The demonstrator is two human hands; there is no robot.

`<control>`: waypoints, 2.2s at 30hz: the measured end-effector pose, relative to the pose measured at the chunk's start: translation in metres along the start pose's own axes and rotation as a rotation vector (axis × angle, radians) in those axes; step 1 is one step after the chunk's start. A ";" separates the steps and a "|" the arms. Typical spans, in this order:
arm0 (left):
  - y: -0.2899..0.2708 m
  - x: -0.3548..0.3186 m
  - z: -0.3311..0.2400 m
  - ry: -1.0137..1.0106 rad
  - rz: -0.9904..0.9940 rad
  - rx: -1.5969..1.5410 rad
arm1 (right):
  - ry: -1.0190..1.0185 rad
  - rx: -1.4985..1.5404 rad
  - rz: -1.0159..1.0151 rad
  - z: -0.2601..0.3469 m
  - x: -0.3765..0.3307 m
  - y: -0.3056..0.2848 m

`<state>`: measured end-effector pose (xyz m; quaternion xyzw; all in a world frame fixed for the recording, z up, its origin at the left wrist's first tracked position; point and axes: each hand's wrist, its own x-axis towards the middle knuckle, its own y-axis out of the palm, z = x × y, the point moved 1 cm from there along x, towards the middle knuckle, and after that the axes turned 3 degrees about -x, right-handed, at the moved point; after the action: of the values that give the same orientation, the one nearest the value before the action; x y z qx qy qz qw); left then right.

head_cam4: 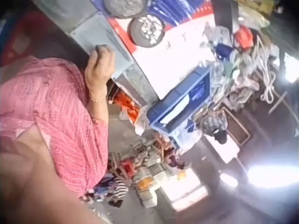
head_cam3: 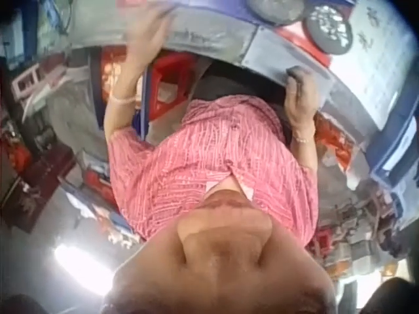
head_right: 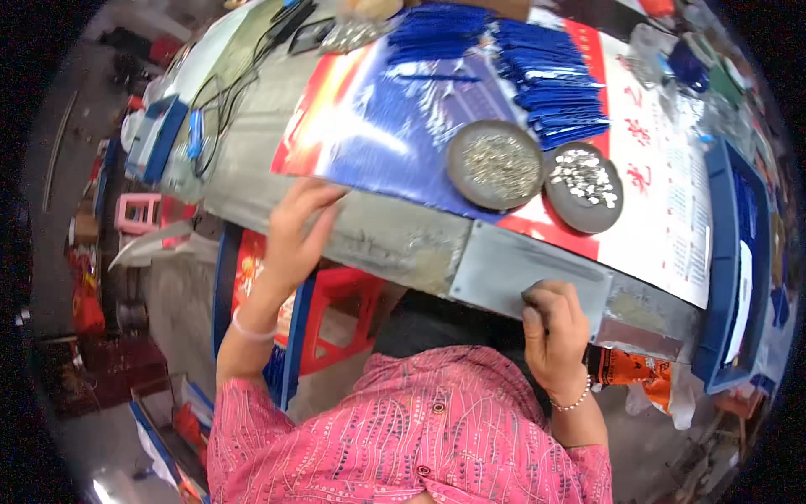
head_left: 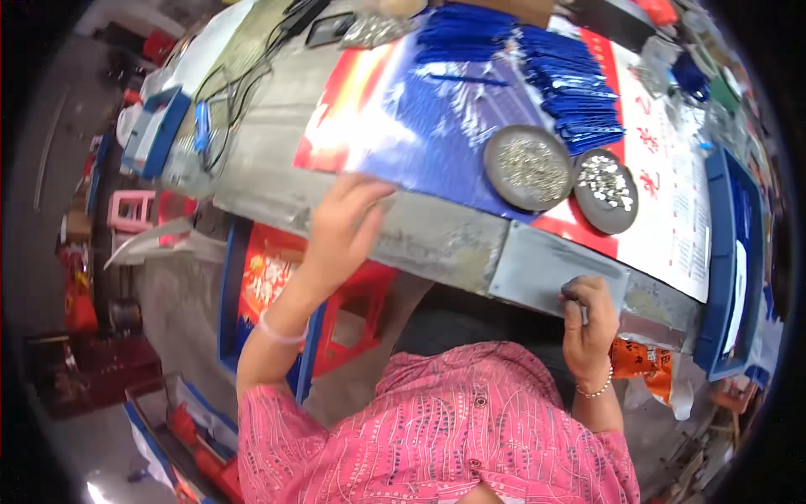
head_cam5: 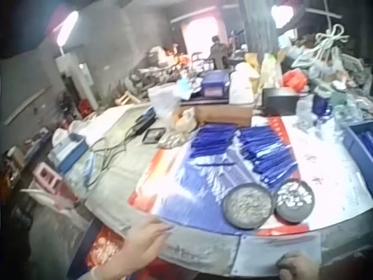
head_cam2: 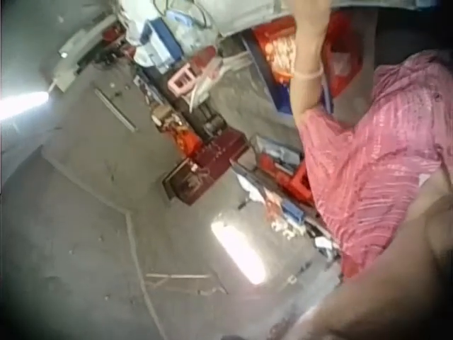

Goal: The person is assembling small blue plastic parts with metallic components at a manual workstation.

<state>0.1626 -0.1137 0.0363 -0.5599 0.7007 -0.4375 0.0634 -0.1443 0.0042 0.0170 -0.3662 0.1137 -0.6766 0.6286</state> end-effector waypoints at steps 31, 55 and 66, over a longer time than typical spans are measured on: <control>0.081 -0.055 -0.071 -0.512 0.153 -0.997 | -0.297 -0.613 0.347 -0.040 0.150 0.023; 0.099 -0.067 -0.088 -0.478 0.260 -1.116 | -0.300 -0.596 0.345 -0.055 0.159 0.036; 0.096 -0.063 -0.087 -0.508 0.202 -1.121 | -0.236 -0.360 0.241 -0.051 0.171 0.038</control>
<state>0.0649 -0.0141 -0.0016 -0.5254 0.8365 0.1519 -0.0346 -0.1372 -0.1783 0.0181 -0.5326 0.2013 -0.5180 0.6384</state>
